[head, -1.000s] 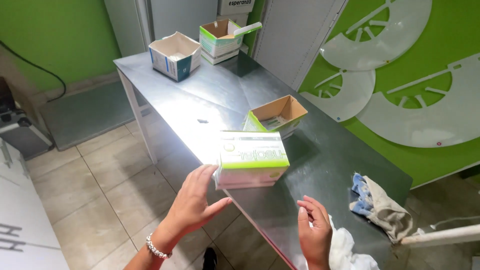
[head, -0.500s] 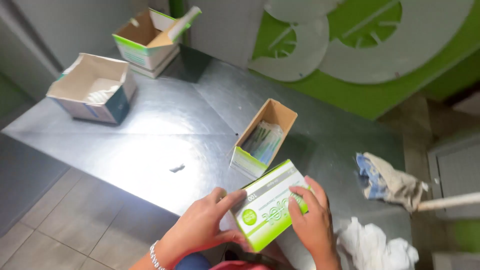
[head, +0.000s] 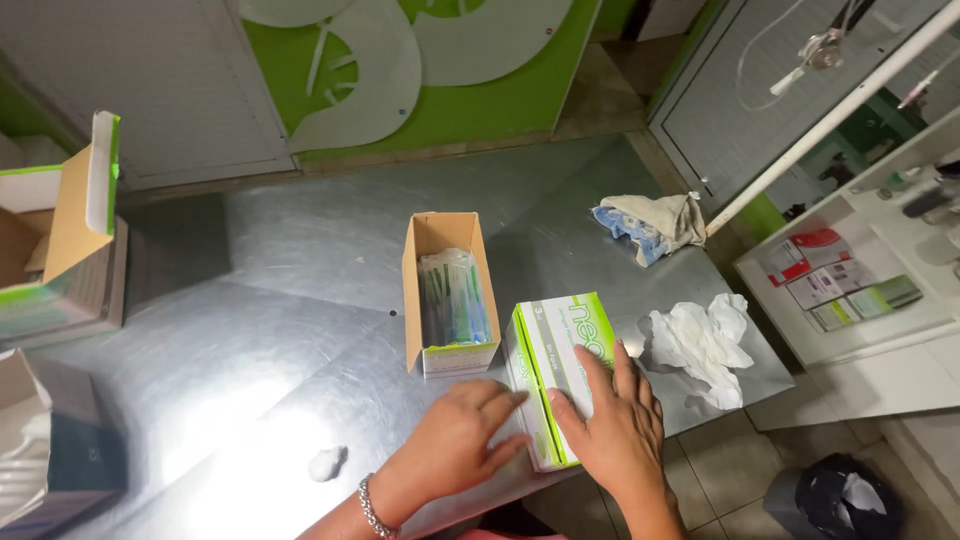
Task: The person picks up boxes of syringes from a metal table, places them on a shelf, then opens a box and transfers syringes into another box. They continue to handle and arrange the syringes and boxes on the table.
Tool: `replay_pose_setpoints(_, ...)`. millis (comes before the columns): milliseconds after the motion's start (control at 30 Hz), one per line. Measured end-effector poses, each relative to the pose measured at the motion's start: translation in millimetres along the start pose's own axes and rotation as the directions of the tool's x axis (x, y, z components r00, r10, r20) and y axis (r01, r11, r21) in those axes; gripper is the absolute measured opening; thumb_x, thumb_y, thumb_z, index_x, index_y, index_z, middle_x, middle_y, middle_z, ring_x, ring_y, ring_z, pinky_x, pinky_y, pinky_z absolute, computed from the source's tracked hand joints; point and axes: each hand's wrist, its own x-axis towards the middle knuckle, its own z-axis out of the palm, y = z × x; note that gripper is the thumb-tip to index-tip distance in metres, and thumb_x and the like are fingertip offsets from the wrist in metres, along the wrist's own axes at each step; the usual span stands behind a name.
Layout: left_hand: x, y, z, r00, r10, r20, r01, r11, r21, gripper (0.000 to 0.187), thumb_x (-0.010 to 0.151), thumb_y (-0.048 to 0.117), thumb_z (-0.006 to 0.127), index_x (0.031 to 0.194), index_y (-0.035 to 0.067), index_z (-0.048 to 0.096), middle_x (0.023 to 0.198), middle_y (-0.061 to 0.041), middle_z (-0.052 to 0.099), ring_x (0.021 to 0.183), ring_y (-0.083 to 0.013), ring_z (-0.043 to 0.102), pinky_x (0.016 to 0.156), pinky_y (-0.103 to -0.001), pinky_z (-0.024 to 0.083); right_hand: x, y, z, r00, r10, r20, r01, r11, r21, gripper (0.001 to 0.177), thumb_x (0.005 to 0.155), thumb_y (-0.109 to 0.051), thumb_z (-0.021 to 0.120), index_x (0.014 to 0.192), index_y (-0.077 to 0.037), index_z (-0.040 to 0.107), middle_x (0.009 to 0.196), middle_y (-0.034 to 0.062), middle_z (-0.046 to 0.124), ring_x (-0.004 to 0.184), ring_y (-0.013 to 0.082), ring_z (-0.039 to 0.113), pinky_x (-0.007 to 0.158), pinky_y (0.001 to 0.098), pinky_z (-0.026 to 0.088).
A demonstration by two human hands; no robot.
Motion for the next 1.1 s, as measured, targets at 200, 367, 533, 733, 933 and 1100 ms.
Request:
replay_pose_setpoints(200,-6.3,-50.1,-7.8,0.812,-0.388,-0.435,0.501,0.846,0.18,0.033,0.093,0.045,0.065,0.089,0.014,0.056,0.079,0.003,0.062,0.069,-0.0208,0.063,0.053,-0.038,0.046,-2.0,-7.0,-2.8,0.997,0.079,0.006,-0.079,0.997,-0.015,0.065,0.085,-0.064,0.056,0.145,-0.04,0.05,0.167,0.0058,0.032,0.14,0.0358,0.044,0.101,0.0529,0.043)
replay_pose_setpoints(367,-9.0,-56.5,-1.4,0.584,-0.731,-0.354,0.796,0.601,0.072,0.073,0.083,0.074,0.057,0.119,0.014,0.04,0.073,0.004,0.065,0.06,-0.0292,0.066,0.05,-0.046,0.046,-0.7,-9.7,-3.7,0.996,0.087,0.005,-0.087,0.996,-0.036,0.065,0.085,-0.063,0.056,0.145,-0.04,0.049,0.168,0.0028,0.031,0.139,0.0333,0.044,0.1,0.052,0.043)
replay_pose_setpoints(533,12.5,-51.8,-31.9,0.482,-0.851,-0.21,0.871,0.491,0.013,0.082,0.086,0.072,0.046,0.144,0.015,0.036,0.056,0.005,0.064,0.059,-0.0324,0.07,0.054,-0.047,0.049,-0.3,-12.9,-8.9,0.996,0.086,0.036,-0.085,0.996,-0.038,0.065,0.086,-0.062,0.055,0.146,-0.038,0.046,0.169,0.0042,0.028,0.138,0.0349,0.044,0.1,0.0525,0.043)
replay_pose_setpoints(733,14.6,-57.3,-47.5,0.438,-0.899,-0.016,0.888,0.435,-0.15,0.068,0.09,0.043,0.043,0.152,0.015,0.037,0.058,0.002,0.059,0.06,-0.0222,0.061,0.058,-0.041,0.046,7.1,-27.2,-32.1,0.949,0.174,0.261,-0.158,0.984,-0.081,0.097,0.073,-0.081,0.066,0.156,-0.044,0.03,0.173,0.0059,0.01,0.15,0.0375,0.026,0.108,0.0538,0.035)
replay_pose_setpoints(933,8.3,-58.6,-50.4,0.418,-0.909,0.003,0.863,0.396,-0.313,0.06,0.091,0.037,0.048,0.148,0.017,0.044,0.057,0.0,0.045,0.059,-0.0191,0.049,0.061,-0.037,0.041,18.7,-33.3,-54.2,0.896,0.205,0.395,-0.221,0.975,-0.005,0.099,0.07,-0.058,0.077,0.156,-0.042,0.03,0.175,0.0054,0.0,0.148,0.0344,0.026,0.114,0.0509,0.029)
replay_pose_setpoints(1100,3.1,-64.3,-51.7,0.445,-0.896,0.001,0.847,0.42,-0.324,0.057,0.093,0.036,0.049,0.146,0.017,0.045,0.057,0.0,0.043,0.057,-0.018,0.046,0.059,-0.036,0.038,28.5,8.3,-52.0,0.929,-0.029,0.369,0.02,0.999,0.029,0.09,0.068,-0.037,0.077,0.152,-0.041,0.043,0.172,-0.009,0.015,0.156,0.0324,0.011,0.119,0.0625,0.017)
